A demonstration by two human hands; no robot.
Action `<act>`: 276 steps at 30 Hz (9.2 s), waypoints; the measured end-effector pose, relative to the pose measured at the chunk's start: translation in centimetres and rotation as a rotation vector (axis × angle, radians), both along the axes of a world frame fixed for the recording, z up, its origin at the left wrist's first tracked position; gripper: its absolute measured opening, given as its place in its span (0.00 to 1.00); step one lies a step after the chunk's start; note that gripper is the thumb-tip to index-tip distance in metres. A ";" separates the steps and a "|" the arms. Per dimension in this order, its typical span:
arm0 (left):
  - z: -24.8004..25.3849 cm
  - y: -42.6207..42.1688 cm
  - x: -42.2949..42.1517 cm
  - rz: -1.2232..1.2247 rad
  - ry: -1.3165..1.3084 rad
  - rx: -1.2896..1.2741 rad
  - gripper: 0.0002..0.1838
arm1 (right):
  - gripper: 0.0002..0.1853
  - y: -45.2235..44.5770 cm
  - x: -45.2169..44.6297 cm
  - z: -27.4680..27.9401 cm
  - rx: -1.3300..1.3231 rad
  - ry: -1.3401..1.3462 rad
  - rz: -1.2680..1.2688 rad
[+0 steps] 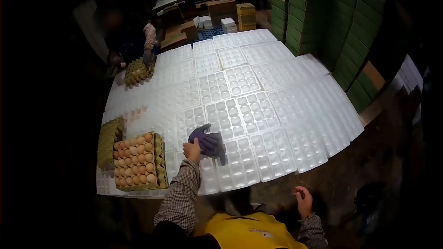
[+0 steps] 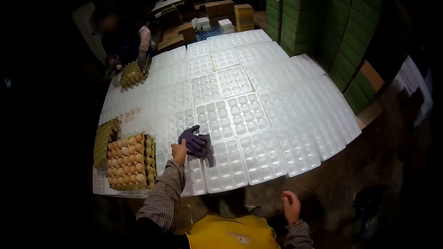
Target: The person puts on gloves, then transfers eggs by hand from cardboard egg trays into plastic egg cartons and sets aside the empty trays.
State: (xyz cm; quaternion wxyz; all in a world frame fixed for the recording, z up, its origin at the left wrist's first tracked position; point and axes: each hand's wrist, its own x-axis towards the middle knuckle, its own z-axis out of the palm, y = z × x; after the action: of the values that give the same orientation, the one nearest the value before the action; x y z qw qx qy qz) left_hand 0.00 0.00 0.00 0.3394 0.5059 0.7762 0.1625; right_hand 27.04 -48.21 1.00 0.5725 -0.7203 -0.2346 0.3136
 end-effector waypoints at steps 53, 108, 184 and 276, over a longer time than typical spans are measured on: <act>20.5 -17.0 -7.6 -0.869 -0.711 0.274 0.08 | 0.08 23.5 -18.4 13.8 0.341 0.423 0.458; 17.2 -6.3 -5.4 -0.391 -1.728 0.349 0.24 | 0.25 30.6 -25.9 15.4 0.365 -0.677 0.606; 22.0 -8.7 -7.7 -0.119 -1.793 0.071 0.40 | 0.21 23.7 -25.2 15.1 0.496 -0.791 1.002; 12.2 -12.2 -11.2 -0.362 -1.229 -0.212 0.19 | 0.25 26.3 -18.6 9.8 -0.034 0.964 0.475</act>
State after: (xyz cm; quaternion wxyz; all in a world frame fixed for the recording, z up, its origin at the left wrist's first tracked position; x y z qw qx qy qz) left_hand -11.18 -12.18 12.18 0.7918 0.4074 0.3548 0.2851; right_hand 8.39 -21.91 10.84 0.5166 -0.4308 -0.0965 0.7336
